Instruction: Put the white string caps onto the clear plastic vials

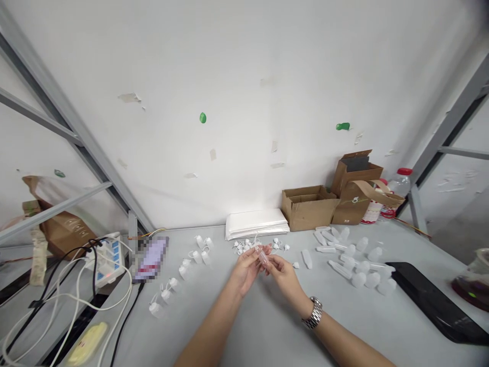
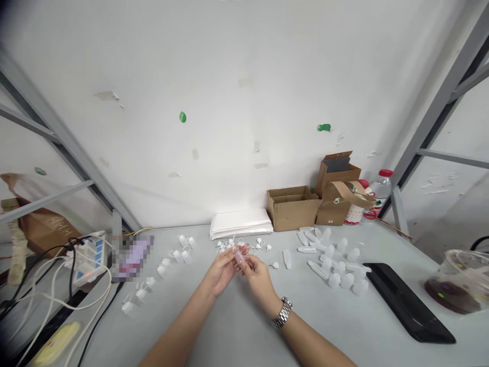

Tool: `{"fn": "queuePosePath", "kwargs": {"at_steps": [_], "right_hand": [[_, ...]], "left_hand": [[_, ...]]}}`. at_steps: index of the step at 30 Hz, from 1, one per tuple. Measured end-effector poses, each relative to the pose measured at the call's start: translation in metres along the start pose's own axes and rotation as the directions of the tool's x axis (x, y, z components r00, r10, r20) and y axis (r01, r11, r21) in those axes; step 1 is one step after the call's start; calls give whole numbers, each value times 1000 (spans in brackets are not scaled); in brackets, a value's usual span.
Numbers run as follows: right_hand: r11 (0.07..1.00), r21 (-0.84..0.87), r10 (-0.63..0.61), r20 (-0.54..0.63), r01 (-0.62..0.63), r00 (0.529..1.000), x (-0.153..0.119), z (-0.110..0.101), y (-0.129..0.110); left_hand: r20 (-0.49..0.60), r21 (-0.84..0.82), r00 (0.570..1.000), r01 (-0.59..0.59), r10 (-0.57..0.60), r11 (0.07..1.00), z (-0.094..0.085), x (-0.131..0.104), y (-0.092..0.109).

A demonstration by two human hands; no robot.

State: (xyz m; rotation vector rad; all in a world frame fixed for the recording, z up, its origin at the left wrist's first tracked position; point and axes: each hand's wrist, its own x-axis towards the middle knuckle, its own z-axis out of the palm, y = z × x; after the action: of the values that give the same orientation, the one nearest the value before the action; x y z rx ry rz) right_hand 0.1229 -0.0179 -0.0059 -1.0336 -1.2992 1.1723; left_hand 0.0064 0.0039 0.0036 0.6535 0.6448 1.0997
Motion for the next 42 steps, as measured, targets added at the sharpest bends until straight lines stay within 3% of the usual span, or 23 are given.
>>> {"fn": "queuePosePath", "kwargs": {"at_steps": [7, 14, 21, 28, 37, 40, 42], "right_hand": [[1000, 2, 9, 46, -9, 999, 5, -5, 2], [997, -73, 22, 62, -18, 998, 4, -3, 5], [913, -385, -152, -24, 131, 988, -3, -4, 7], [877, -444, -221, -32, 184, 975, -2, -4, 9], [900, -402, -215, -77, 167, 973, 2, -11, 4], [917, -383, -196, -197, 108, 961, 8, -21, -6], [937, -343, -173, -269, 74, 947, 12, -28, -10]], "left_hand": [[33, 55, 999, -9, 7, 998, -1, 0, 1], [-75, 123, 996, -42, 52, 991, -1, 1, -1], [12, 14, 1000, 23, -23, 1000, 0, -2, -1], [34, -12, 999, 8, -8, 1000, -2, 0, 1], [-3, 210, 996, -88, 91, 974, 0, 0, 9], [-159, 407, 944, -204, 289, 890, -12, 6, 17], [-225, 609, 841, -273, 492, 744, -21, 9, 17]]}}
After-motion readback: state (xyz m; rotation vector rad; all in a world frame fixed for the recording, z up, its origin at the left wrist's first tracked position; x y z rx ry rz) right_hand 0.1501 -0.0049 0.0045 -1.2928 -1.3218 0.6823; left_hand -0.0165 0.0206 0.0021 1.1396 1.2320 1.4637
